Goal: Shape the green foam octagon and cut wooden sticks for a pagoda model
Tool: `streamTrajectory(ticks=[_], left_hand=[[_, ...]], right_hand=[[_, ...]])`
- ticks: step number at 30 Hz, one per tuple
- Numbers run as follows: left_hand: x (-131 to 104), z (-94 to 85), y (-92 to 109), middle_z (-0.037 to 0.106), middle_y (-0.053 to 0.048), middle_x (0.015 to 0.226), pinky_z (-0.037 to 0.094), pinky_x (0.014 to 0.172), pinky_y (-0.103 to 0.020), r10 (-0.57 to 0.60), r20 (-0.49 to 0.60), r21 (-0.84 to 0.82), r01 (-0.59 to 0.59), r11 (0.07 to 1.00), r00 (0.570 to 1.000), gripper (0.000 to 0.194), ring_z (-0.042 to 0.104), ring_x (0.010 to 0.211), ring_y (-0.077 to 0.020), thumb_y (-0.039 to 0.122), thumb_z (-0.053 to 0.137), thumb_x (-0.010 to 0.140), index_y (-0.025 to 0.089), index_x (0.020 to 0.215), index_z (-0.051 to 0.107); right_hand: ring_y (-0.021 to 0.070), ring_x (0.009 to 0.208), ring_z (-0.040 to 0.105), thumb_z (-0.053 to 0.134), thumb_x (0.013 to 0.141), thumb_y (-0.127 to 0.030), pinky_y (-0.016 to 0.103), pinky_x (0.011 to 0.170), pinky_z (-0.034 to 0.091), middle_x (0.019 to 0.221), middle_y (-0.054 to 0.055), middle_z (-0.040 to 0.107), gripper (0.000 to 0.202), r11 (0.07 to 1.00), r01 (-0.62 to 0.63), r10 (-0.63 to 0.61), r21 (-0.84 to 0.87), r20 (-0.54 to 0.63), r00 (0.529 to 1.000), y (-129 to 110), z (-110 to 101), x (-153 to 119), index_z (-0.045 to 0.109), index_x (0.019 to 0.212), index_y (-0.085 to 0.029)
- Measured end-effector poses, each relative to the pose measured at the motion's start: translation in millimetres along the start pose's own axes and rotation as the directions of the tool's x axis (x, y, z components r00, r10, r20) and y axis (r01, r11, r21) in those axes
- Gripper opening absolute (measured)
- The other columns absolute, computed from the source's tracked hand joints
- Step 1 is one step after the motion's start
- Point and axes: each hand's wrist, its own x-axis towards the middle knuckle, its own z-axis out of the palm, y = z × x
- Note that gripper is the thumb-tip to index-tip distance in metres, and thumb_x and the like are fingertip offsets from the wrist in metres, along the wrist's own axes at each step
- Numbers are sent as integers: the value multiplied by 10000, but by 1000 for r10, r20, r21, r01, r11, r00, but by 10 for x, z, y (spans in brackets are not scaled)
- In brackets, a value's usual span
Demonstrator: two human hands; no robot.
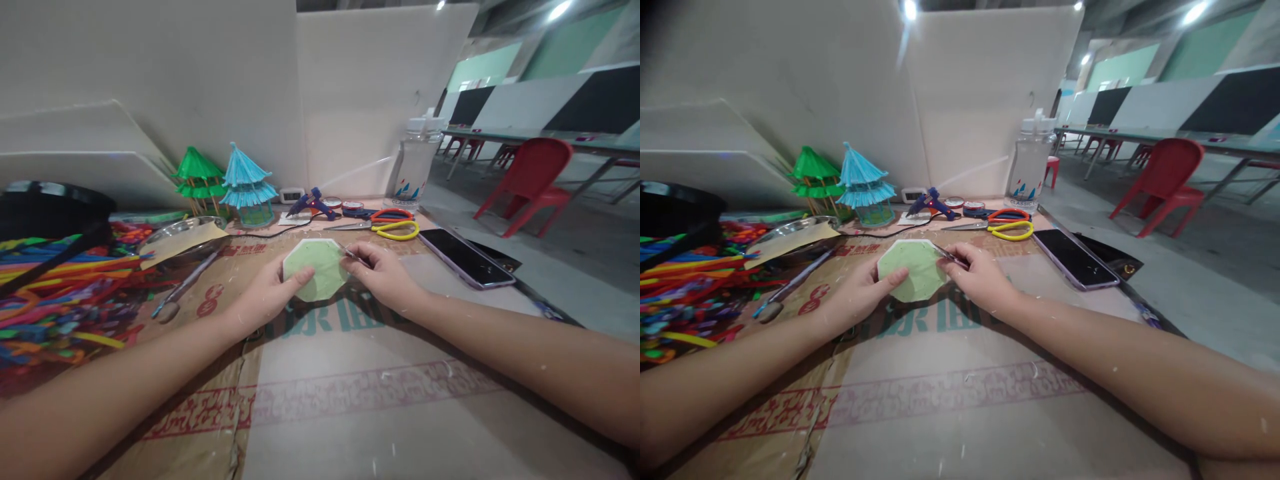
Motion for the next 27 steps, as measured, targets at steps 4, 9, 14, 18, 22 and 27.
streamTrajectory(ticks=[4, 9, 14, 18, 22, 27], left_hand=[[7, -20, -29, 691, -126, 1256, 555, 784, -302, 17, -66, 32, -15, 999, 998, 566, 673, 1057, -260, 556, 612, 893, 141, 1277, 593], [63, -52, -96, 671, -148, 1263, 563, 835, -342, -1, -132, 21, 4, 1000, 991, 542, 649, 1105, -274, 477, 657, 868, 125, 1271, 574], [133, -45, -103, 625, -151, 1346, 616, 750, -339, -233, -102, -289, 195, 937, 967, 568, 678, 1078, -269, 330, 651, 813, 137, 1328, 507], [174, -47, -102, 671, -103, 1280, 634, 676, -310, -336, -97, -431, 265, 863, 937, 512, 717, 970, -232, 247, 602, 787, 174, 1291, 548], [195, -60, -111, 699, -101, 1220, 649, 673, -339, -342, -112, -443, 261, 858, 933, 501, 728, 930, -235, 239, 594, 780, 171, 1275, 568], [195, -65, -138, 714, -112, 1152, 650, 668, -352, -332, -108, -428, 258, 866, 937, 474, 728, 904, -239, 286, 595, 815, 164, 1272, 564]], right_hand=[[148, 659, 551, 579, 873, -421, 274, 611, 448, 730, 0, 619, 242, 1000, -9, 9, 20, 0, 1000, 9, -4, 14, 637, 855, -186], [207, 836, 643, 522, 927, -472, 341, 776, 516, 862, 48, 702, 329, 999, 7, -9, -36, -60, 998, 105, -89, 129, 678, 921, -182], [271, 1186, 625, 494, 951, -340, 462, 1046, 460, 1255, 124, 698, 354, 978, 7, -33, -209, -118, 992, 390, -171, 281, 691, 1201, -184], [262, 1146, 623, 536, 911, -240, 489, 1048, 455, 1223, 135, 692, 423, 952, 21, -61, -306, -123, 990, 620, -164, 348, 645, 1316, -181], [227, 939, 628, 599, 831, -161, 467, 976, 492, 989, 81, 669, 479, 943, 31, -80, -330, -137, 987, 717, -180, 386, 651, 1307, -182], [243, 1032, 610, 569, 865, -226, 465, 989, 479, 1079, 117, 641, 401, 953, 8, -74, -303, -209, 975, 621, -228, 390, 666, 1245, -140]])
